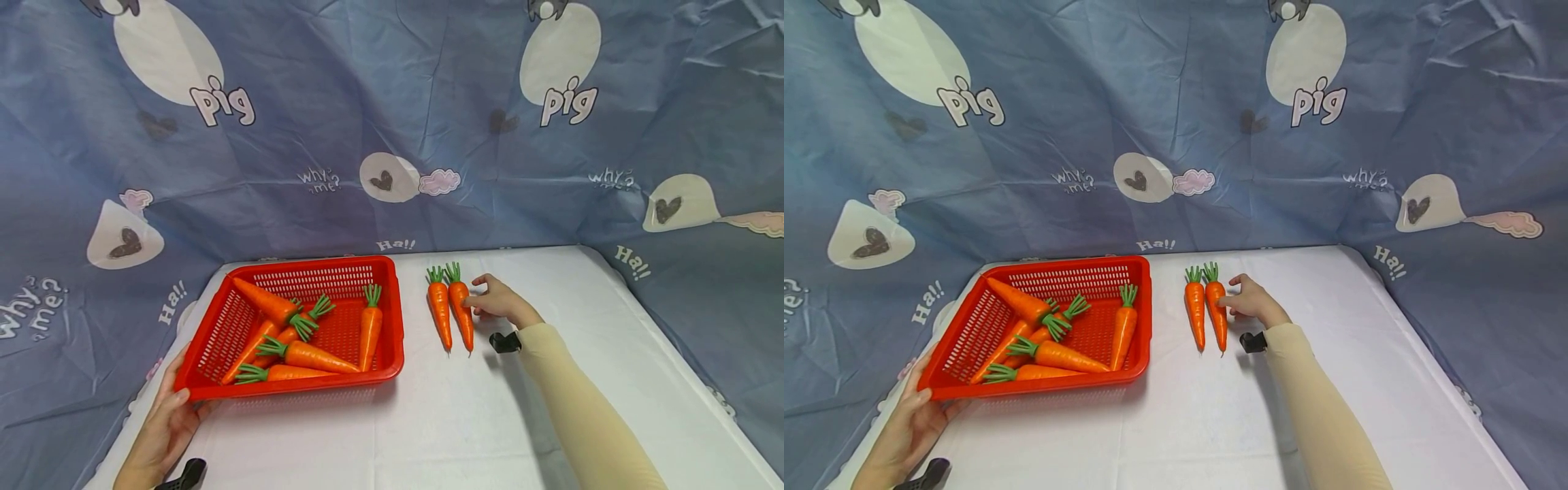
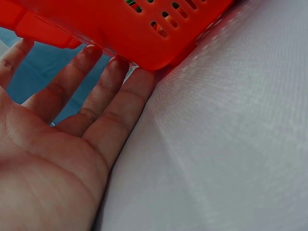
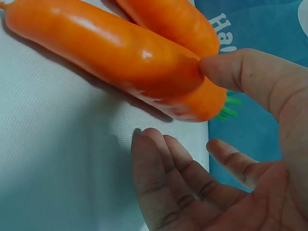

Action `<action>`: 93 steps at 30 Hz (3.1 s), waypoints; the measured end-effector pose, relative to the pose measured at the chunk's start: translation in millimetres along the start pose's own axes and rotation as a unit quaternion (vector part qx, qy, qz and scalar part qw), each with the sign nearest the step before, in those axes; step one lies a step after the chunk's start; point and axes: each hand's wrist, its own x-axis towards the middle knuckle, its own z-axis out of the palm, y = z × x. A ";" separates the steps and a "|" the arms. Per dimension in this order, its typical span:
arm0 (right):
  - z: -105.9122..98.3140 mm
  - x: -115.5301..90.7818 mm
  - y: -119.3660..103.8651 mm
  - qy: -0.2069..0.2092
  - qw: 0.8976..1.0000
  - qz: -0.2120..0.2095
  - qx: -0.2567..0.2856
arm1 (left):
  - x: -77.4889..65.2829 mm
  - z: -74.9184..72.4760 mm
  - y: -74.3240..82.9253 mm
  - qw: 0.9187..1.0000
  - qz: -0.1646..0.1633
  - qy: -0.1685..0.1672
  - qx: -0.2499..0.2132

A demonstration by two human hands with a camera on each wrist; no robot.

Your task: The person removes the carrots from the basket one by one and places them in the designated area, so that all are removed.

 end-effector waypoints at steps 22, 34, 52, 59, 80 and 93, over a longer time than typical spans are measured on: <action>-12.4 -5.7 -21.2 0.004 1.000 -0.019 0.011 | 0.2 -0.1 1.6 1.000 -0.018 0.013 0.018; -12.2 -12.8 -49.9 0.012 0.999 -0.053 0.008 | -1.8 2.1 0.1 1.000 0.007 -0.017 0.008; 13.6 -27.5 -114.4 -0.018 0.992 -0.126 -0.003 | -1.8 2.1 1.1 1.000 0.007 -0.010 0.020; 29.4 -29.4 -136.0 -0.035 0.987 -0.155 -0.002 | -2.2 -1.2 1.9 0.999 0.013 -0.032 0.009; 95.2 -20.8 -184.4 -0.119 0.970 -0.212 -0.032 | -2.0 -0.2 0.6 0.999 -0.009 0.001 0.032; 138.8 -9.7 -197.9 -0.156 0.962 -0.200 -0.103 | -1.4 3.9 2.4 0.999 -0.022 0.018 0.031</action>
